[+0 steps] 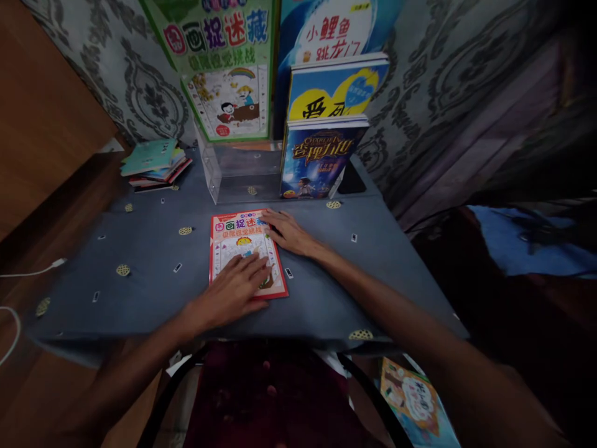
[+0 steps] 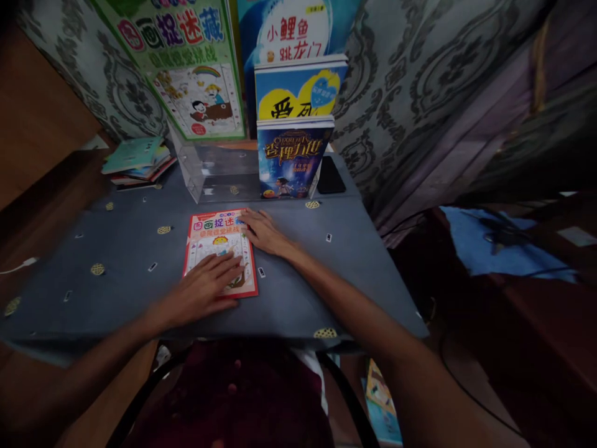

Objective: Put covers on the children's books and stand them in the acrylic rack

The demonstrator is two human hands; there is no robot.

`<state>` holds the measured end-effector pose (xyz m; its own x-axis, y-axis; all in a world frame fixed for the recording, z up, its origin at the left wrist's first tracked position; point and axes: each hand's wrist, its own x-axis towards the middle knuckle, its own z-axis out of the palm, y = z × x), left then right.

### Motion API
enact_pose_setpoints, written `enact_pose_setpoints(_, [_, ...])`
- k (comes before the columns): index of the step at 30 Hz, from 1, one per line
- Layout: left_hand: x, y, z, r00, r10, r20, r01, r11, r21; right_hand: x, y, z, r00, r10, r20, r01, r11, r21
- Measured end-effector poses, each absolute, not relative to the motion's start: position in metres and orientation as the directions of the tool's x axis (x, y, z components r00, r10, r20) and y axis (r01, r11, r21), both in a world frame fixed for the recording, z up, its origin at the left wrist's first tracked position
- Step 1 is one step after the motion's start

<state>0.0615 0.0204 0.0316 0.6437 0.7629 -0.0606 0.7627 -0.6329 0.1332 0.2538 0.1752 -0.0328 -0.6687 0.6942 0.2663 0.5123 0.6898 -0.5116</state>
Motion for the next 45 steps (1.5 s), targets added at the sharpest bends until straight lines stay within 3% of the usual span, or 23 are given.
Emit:
enact_pose_setpoints(9, [0.069,0.007,0.028,0.705,0.709,-0.008,0.708,-0.704,-0.044,0.261,0.143,-0.027,-0.692,0.677,0.249,0.473,0.687,-0.552])
enact_pose_setpoints(20, [0.066,0.011,0.037,0.703,0.711,0.021,0.706,-0.701,0.098,0.289,0.094,-0.014,-0.679,0.693,0.242,0.300,0.563,-0.770])
enact_pose_setpoints(28, [0.066,0.010,0.037,0.693,0.721,0.009,0.717,-0.690,0.100,0.302,0.071,-0.001,-0.656,0.712,0.251,0.236,0.509,-0.828])
enact_pose_setpoints(32, [0.068,0.008,0.031,0.718,0.694,0.047,0.694,-0.720,0.025,0.306,0.060,0.002,-0.690,0.666,0.284,0.215,0.563,-0.798])
enact_pose_setpoints(37, [0.071,0.002,0.022,0.707,0.700,0.102,0.706,-0.706,-0.046,0.309,0.050,-0.004,-0.757,0.585,0.289,0.271,0.685,-0.676])
enact_pose_setpoints(45, [0.044,0.010,0.007,0.619,0.755,0.214,0.759,-0.646,0.081,0.311,0.051,-0.014,-0.770,0.532,0.351,0.292,0.784,-0.548])
